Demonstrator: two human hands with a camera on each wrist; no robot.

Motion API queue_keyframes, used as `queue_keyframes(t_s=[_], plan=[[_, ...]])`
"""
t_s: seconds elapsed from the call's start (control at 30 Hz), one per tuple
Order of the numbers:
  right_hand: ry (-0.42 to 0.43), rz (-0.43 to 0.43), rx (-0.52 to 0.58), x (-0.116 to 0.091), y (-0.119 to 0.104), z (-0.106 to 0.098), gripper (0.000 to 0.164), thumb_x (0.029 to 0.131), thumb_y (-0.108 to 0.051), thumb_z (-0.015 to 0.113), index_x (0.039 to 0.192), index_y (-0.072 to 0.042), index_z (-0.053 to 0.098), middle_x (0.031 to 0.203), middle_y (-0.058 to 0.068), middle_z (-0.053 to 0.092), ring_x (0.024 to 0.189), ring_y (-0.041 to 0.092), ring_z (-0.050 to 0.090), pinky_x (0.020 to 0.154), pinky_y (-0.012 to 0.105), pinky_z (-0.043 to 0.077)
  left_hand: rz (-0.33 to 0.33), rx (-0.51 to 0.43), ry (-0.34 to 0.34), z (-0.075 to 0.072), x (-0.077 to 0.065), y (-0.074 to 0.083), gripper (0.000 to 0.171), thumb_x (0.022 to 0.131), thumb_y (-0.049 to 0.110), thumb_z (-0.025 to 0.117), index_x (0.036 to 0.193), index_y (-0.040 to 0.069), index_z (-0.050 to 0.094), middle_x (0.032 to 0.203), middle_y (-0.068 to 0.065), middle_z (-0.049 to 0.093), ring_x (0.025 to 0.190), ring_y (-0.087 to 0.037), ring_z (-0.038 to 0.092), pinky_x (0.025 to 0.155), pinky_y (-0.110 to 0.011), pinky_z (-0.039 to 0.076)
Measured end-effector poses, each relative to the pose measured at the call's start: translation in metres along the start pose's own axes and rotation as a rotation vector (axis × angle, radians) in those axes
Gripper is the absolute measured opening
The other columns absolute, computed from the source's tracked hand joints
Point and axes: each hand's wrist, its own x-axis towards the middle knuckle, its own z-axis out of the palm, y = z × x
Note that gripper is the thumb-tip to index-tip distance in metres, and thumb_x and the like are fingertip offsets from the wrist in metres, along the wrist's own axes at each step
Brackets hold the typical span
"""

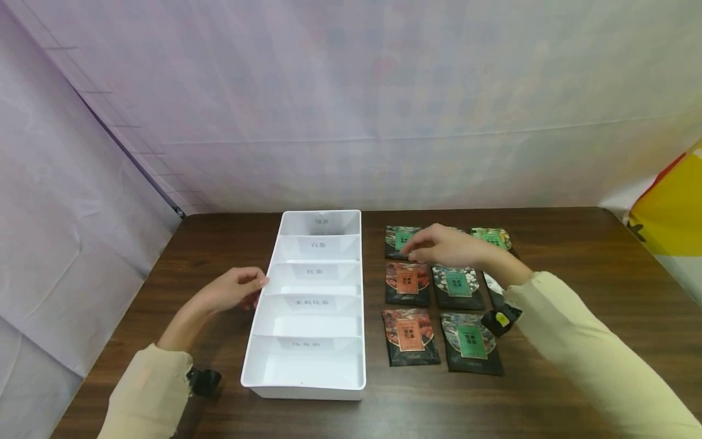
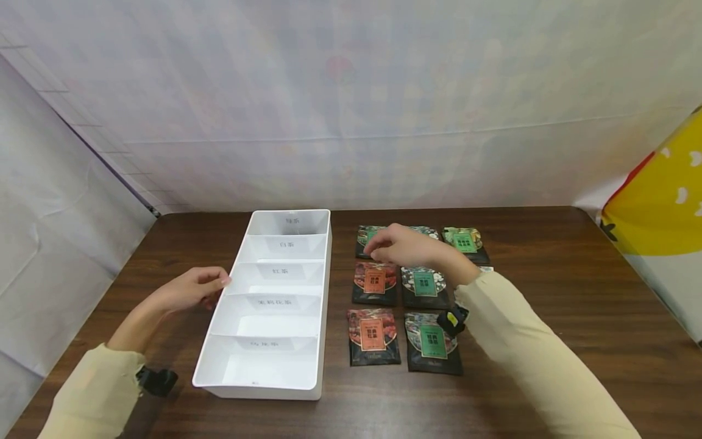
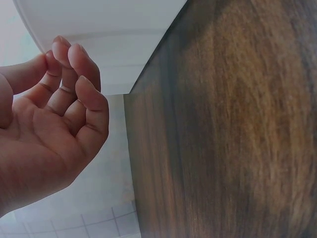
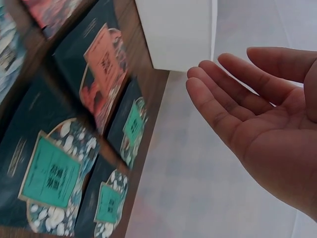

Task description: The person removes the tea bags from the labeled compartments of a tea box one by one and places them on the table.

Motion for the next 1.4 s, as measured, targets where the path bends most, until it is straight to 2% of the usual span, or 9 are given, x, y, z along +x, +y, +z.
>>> queue_keyframes(t_s=[0.07,0.23,0.3,0.37,0.47,0.53,0.9,1.17,1.4], plan=[[0.007,0.002,-0.001,0.005,-0.003,0.000,0.026,0.095,-0.012,0.047,0.116,-0.002,0.058,0.095,0.007,0.062,0.076,0.016,0.056,0.068,0.037,0.045,0.001,-0.003,0.000,0.000,0.000,0.000,0.021,0.096,0.011,0.046,0.087,-0.007,0.050,0.066,-0.008,0.050,0.061,-0.017,0.048,0.053,-0.030,0.041],[0.012,0.004,0.049,0.018,-0.012,0.001,0.026,0.095,-0.013,0.047,0.117,-0.005,0.059,0.120,0.015,0.054,0.056,0.014,0.048,0.059,0.035,0.045,0.002,-0.013,0.004,0.000,-0.001,0.001,0.021,0.096,0.010,0.045,0.086,-0.008,0.050,0.065,-0.007,0.050,0.060,-0.016,0.047,0.053,-0.029,0.040],[0.013,0.004,0.064,0.023,-0.016,0.001,0.026,0.095,-0.014,0.047,0.117,-0.006,0.059,0.122,0.015,0.052,0.056,0.015,0.048,0.060,0.036,0.045,0.001,-0.022,0.004,0.001,-0.001,0.001,0.021,0.096,0.010,0.045,0.086,-0.008,0.049,0.065,-0.008,0.050,0.060,-0.016,0.047,0.053,-0.028,0.040],[0.022,-0.003,0.048,0.029,-0.020,0.002,0.025,0.095,-0.014,0.048,0.116,-0.007,0.060,0.122,0.013,0.053,0.068,0.016,0.054,0.067,0.037,0.046,0.003,-0.028,0.002,0.001,-0.001,0.001,0.021,0.096,0.009,0.045,0.086,-0.008,0.049,0.065,-0.008,0.050,0.060,-0.016,0.047,0.053,-0.027,0.040],[0.042,-0.027,0.017,0.039,-0.026,0.003,0.025,0.095,-0.013,0.049,0.115,-0.005,0.061,0.120,0.013,0.055,0.099,0.021,0.054,0.082,0.040,0.043,0.006,-0.035,0.000,0.001,-0.001,0.001,0.021,0.096,0.009,0.045,0.086,-0.009,0.049,0.066,-0.007,0.050,0.060,-0.016,0.047,0.053,-0.028,0.040],[0.049,-0.032,0.021,0.045,-0.031,0.004,0.025,0.094,-0.011,0.049,0.115,-0.003,0.060,0.119,0.013,0.056,0.106,0.025,0.053,0.087,0.043,0.042,0.005,-0.038,0.000,0.001,-0.001,0.001,0.020,0.096,0.009,0.045,0.086,-0.009,0.049,0.066,-0.007,0.050,0.061,-0.016,0.048,0.053,-0.028,0.040],[0.111,-0.019,0.077,0.079,-0.042,0.011,0.025,0.091,-0.006,0.050,0.113,0.003,0.060,0.117,0.016,0.057,0.110,0.028,0.050,0.091,0.040,0.040,0.016,-0.046,-0.009,0.000,0.000,-0.001,0.020,0.096,0.008,0.045,0.087,-0.010,0.048,0.065,-0.008,0.050,0.059,-0.015,0.047,0.052,-0.027,0.039],[0.078,0.006,0.074,0.098,-0.045,0.022,0.027,0.092,-0.006,0.048,0.115,0.004,0.059,0.119,0.017,0.056,0.111,0.029,0.050,0.092,0.041,0.040,0.008,-0.041,-0.011,0.000,-0.001,0.001,0.020,0.095,0.009,0.046,0.087,-0.009,0.049,0.066,-0.008,0.050,0.060,-0.016,0.047,0.053,-0.028,0.040],[0.085,0.014,-0.008,0.112,-0.043,0.034,0.027,0.092,-0.007,0.048,0.114,0.001,0.061,0.124,0.014,0.053,0.115,0.027,0.048,0.093,0.038,0.039,0.012,-0.039,-0.014,0.000,-0.001,0.001,0.020,0.095,0.009,0.046,0.087,-0.009,0.049,0.067,-0.009,0.050,0.061,-0.016,0.047,0.053,-0.028,0.040]])
